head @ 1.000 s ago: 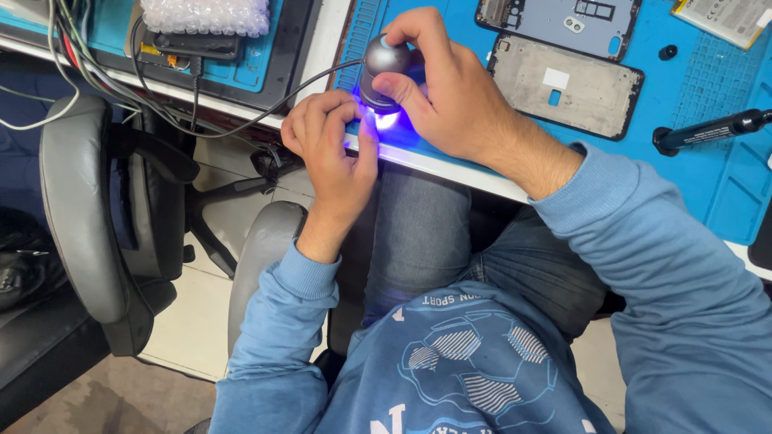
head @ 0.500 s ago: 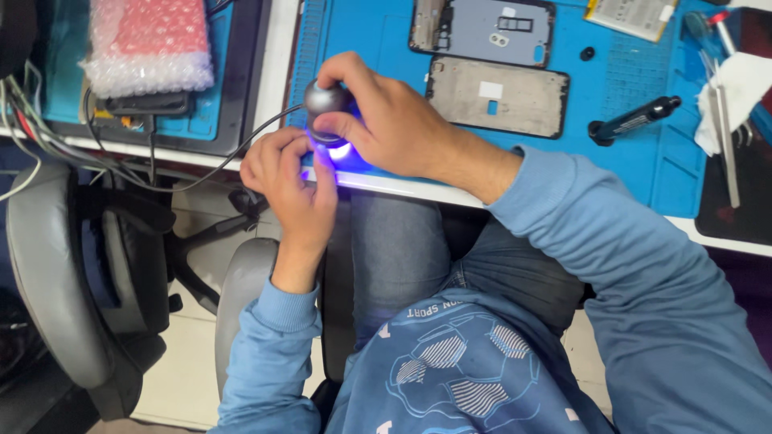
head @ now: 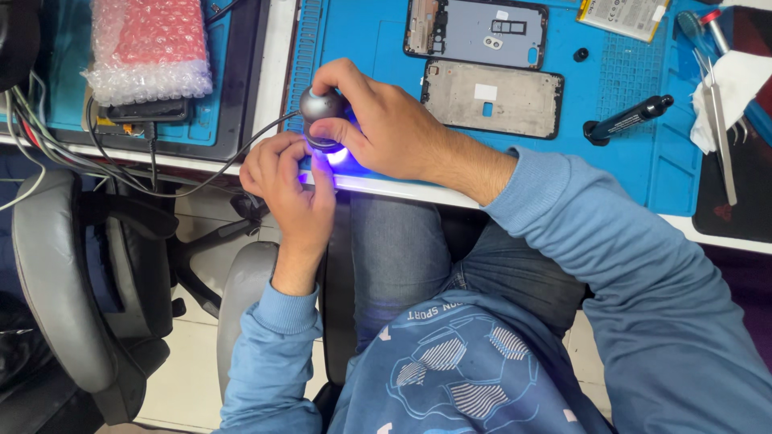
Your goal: The person repairs a disassembled smartphone at a workbench. They use tweezers to handle a small component, apply liquid from a black bottle onto it, cure the area under a blue UV lamp, then wipe the component and the bottle with tissue and a cotton swab.
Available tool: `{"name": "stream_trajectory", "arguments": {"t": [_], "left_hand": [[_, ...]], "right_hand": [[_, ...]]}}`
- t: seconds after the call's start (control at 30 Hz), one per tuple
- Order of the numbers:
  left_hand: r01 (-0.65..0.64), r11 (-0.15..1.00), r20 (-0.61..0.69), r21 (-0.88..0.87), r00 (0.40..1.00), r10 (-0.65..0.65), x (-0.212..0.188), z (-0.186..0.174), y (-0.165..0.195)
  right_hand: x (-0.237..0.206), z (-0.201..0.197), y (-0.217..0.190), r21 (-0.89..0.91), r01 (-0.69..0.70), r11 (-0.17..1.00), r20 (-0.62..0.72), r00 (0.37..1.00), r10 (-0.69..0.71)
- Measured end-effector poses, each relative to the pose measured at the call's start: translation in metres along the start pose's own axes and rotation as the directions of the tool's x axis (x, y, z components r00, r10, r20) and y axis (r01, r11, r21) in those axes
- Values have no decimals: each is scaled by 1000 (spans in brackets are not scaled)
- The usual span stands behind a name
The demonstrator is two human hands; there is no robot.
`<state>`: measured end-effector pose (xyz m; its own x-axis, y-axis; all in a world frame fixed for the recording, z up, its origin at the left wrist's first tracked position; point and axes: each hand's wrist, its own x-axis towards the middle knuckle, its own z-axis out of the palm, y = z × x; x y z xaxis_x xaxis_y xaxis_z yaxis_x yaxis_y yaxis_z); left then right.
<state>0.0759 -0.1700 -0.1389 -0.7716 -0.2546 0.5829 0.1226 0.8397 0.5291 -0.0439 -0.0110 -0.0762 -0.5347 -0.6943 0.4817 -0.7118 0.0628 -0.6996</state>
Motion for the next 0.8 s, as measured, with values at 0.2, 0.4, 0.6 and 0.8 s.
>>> {"name": "stream_trajectory", "arguments": {"t": [0.2,0.4,0.6,0.8], "left_hand": [[7,1000,4,-7,1000,-7,-1,1,-1],[6,1000,3,-1,1000,-6,-1,0,-1],[2,1000,-1,0,1000,-2,-1,-3,0],[-17,1000,-28,-8,999,16,2,-1,0]], "right_hand": [[1,0,0,9,-4,1000,-2,1000,4],[-1,0,1,29,-2,1000,8,1000,1],[0,1,1,0,-2,1000,-22,1000,2],[-2,-2,8,20,-45,999,-14,999,45]]}}
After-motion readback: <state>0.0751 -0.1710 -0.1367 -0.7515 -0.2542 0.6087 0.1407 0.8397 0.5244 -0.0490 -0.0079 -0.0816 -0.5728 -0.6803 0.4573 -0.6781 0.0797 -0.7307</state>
